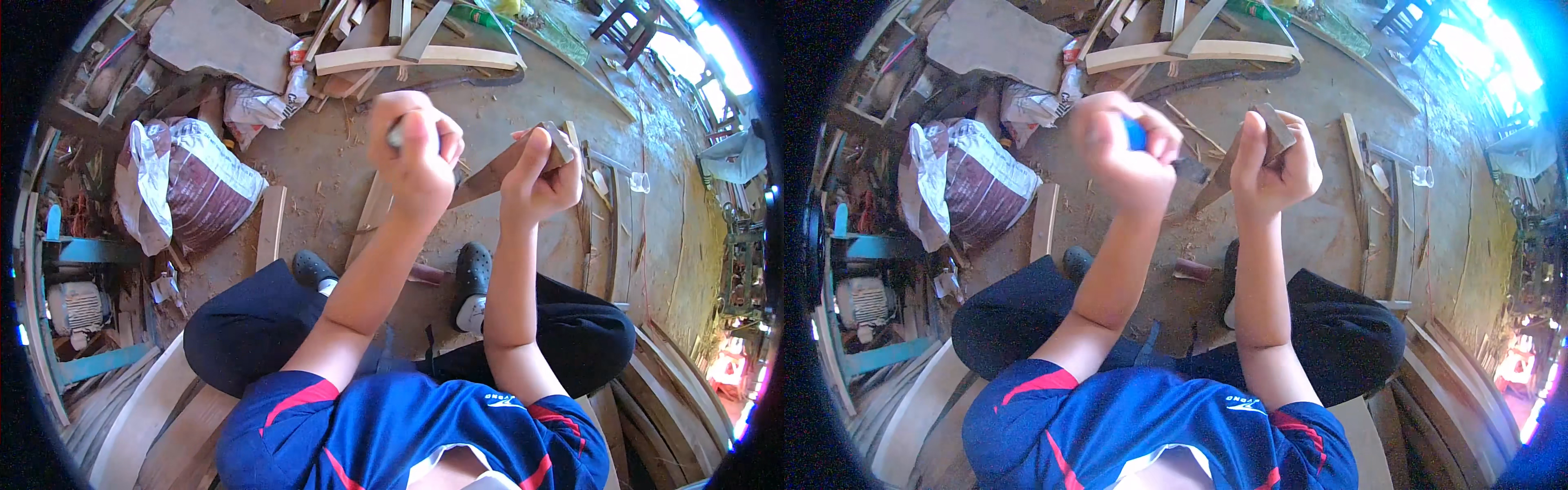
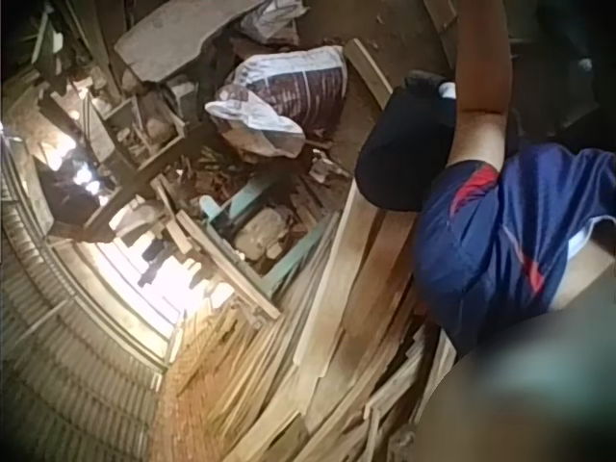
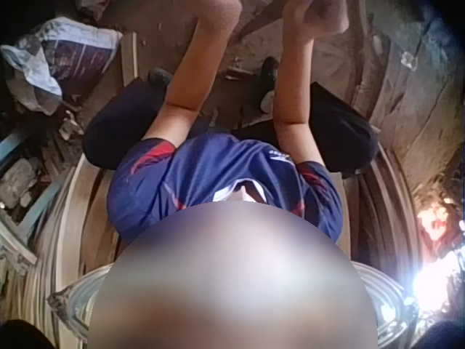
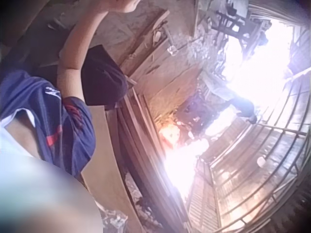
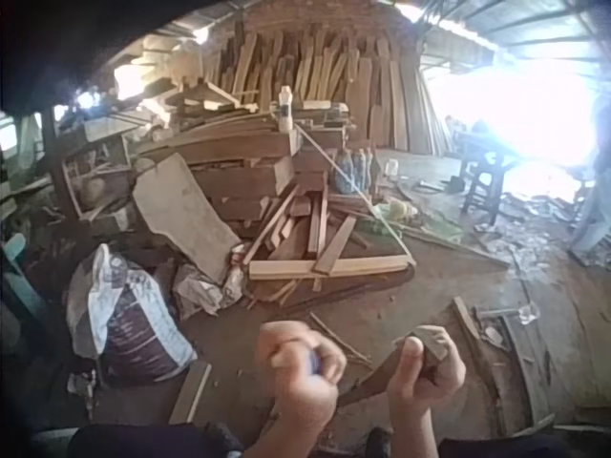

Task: Using a chisel and a wooden block to carve a joint into a piece of wood while sitting on the floor.

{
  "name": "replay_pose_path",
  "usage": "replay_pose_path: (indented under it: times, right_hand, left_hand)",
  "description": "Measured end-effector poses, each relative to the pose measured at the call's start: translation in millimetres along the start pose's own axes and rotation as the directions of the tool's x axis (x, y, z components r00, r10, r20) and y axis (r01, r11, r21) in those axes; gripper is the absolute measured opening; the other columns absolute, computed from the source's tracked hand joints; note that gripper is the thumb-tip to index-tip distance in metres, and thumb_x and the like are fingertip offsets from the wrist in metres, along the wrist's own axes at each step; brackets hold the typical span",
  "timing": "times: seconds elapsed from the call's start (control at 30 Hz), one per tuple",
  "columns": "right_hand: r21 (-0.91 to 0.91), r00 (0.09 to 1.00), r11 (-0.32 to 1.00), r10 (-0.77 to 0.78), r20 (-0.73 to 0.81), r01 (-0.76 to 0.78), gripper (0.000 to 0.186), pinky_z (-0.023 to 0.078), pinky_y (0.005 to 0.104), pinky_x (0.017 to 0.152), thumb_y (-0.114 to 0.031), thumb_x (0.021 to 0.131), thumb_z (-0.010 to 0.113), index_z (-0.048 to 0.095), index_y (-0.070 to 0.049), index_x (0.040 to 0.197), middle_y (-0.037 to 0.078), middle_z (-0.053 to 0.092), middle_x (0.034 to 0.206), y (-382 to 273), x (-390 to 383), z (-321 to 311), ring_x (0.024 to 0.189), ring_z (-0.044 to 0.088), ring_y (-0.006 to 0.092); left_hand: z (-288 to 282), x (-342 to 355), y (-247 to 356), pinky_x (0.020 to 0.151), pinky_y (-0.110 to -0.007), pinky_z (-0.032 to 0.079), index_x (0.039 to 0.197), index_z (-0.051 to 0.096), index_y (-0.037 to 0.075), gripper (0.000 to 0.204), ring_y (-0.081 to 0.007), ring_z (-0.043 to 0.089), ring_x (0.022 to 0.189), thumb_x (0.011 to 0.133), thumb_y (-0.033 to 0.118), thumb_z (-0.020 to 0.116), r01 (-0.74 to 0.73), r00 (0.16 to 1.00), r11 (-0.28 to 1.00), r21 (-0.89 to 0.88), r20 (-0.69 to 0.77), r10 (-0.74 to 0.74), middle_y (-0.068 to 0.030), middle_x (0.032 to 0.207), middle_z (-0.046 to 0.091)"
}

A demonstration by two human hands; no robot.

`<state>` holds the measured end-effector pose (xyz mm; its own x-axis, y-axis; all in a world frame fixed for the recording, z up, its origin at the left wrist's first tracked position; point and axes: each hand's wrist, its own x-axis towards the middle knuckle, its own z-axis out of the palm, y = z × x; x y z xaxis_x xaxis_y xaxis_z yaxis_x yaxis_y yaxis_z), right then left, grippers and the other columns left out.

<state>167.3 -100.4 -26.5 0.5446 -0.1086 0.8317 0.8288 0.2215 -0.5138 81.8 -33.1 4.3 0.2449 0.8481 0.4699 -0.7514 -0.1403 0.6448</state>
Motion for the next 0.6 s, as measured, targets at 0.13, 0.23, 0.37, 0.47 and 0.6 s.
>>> replay_pose_path:
  times: [0.13,0.23,0.37,0.47,0.6]
  right_hand:
    - [0.009,0.999,1.0,-0.029,0.025,0.029,0.014,0.038,0.0212,0.046,-0.008,0.077,0.07,0.06,0.0,0.072,0.008,0.061,0.065,-12,-6,12,0.049,0.052,0.0107]
    - [-0.094,0.999,0.995,0.03,0.016,-0.028,0.014,0.037,0.0215,0.045,-0.009,0.076,0.071,0.06,-0.001,0.073,0.006,0.059,0.063,-5,-6,7,0.047,0.049,0.01]
    - [-0.03,1.0,0.999,0.02,0.016,-0.019,0.016,0.036,0.0216,0.044,-0.01,0.076,0.072,0.06,-0.001,0.072,0.005,0.056,0.061,-5,-1,7,0.045,0.045,0.0088]
    - [-0.156,1.0,0.987,-0.022,0.012,0.023,0.018,0.035,0.0212,0.044,-0.012,0.076,0.073,0.059,-0.001,0.071,0.004,0.055,0.06,-18,-6,17,0.045,0.044,0.0086]
    - [-0.051,0.997,0.996,0.068,-0.026,-0.07,0.02,0.035,0.0212,0.043,-0.014,0.075,0.074,0.059,-0.001,0.071,0.004,0.055,0.06,3,-1,4,0.044,0.044,0.0088]
  left_hand:
    - [-17,-6,-17,0.036,-0.025,0.032,0.084,0.044,0.006,0.023,-0.0093,0.042,0.042,0.091,0.027,0.05,-0.128,0.984,0.992,-0.004,0.122,0.128,-0.003,0.061,0.041]
    - [-7,-10,-33,0.036,-0.025,0.032,0.082,0.044,0.006,0.024,-0.0097,0.043,0.042,0.091,0.027,0.051,-0.073,0.988,0.974,0.213,0.147,0.042,-0.0031,0.061,0.043]
    - [-4,9,21,0.037,-0.024,0.032,0.082,0.045,0.007,0.023,-0.0105,0.044,0.042,0.092,0.027,0.05,-0.127,0.979,0.96,-0.25,0.127,0.162,-0.0037,0.065,0.047]
    - [-29,-8,-45,0.043,-0.022,0.035,0.084,0.046,0.006,0.018,-0.0083,0.047,0.048,0.093,0.021,0.05,-0.031,0.991,0.996,0.079,0.133,0.02,-0.0019,0.062,0.046]
    - [0,0,-6,0.041,-0.023,0.034,0.085,0.043,0.006,0.02,-0.0081,0.044,0.046,0.092,0.023,0.051,-0.002,0.994,0.986,-0.169,0.105,0.02,-0.002,0.06,0.046]
